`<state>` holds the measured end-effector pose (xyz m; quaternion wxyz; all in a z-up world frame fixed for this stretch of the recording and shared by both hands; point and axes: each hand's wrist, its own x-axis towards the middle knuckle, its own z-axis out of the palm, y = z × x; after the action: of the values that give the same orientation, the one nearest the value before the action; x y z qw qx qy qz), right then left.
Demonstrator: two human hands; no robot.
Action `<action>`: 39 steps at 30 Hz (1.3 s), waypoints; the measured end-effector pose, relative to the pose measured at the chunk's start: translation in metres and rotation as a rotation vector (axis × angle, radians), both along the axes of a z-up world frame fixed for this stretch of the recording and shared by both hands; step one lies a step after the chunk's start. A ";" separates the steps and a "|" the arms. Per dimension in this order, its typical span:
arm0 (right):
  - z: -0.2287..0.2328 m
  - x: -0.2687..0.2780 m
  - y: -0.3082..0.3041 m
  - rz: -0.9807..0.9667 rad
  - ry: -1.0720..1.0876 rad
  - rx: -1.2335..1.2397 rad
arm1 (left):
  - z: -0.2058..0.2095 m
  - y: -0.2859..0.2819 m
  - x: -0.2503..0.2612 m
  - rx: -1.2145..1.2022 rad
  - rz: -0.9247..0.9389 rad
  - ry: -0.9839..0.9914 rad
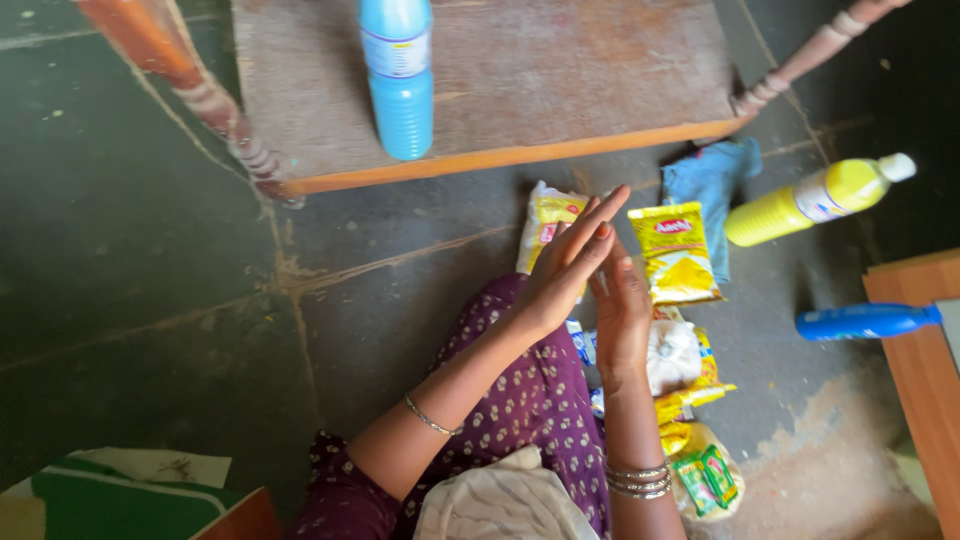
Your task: The person sits on the floor and organizes grocery items, including turmeric powder packets, a large white sack, and a blue liquid bottle. They place the sack and the bottle onto a wooden shelf and arrange smaller packets on the floor.
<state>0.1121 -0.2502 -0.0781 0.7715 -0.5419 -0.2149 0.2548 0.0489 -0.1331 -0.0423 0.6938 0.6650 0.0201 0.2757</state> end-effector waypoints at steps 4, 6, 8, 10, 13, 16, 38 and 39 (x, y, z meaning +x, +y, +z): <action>0.005 0.010 -0.035 -0.194 -0.015 0.006 | -0.004 -0.020 0.005 -0.032 -0.042 0.038; 0.008 0.015 -0.055 -0.248 -0.040 -0.010 | -0.005 -0.030 0.006 -0.063 -0.067 0.026; 0.010 0.018 -0.071 -0.297 -0.063 -0.011 | -0.004 -0.041 0.009 -0.081 -0.087 -0.004; 0.011 0.019 -0.087 -0.343 -0.082 -0.017 | -0.003 -0.050 0.010 -0.068 -0.111 -0.008; 0.013 0.020 -0.110 -0.401 -0.105 -0.025 | -0.002 -0.065 0.014 -0.074 -0.143 -0.013; 0.012 0.019 -0.131 -0.457 -0.110 -0.043 | -0.005 -0.078 0.015 -0.005 -0.143 0.030; -0.063 0.015 -0.279 -0.713 -0.424 -0.665 | -0.058 -0.165 0.014 0.363 -0.216 0.139; -0.069 0.014 -0.282 -0.720 -0.446 -0.695 | -0.061 -0.168 0.014 0.376 -0.215 0.134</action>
<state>0.1258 -0.5322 -0.1474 0.5211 -0.8452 -0.0772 -0.0905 0.0633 -0.3011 -0.1033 0.5802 0.7977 -0.0567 0.1543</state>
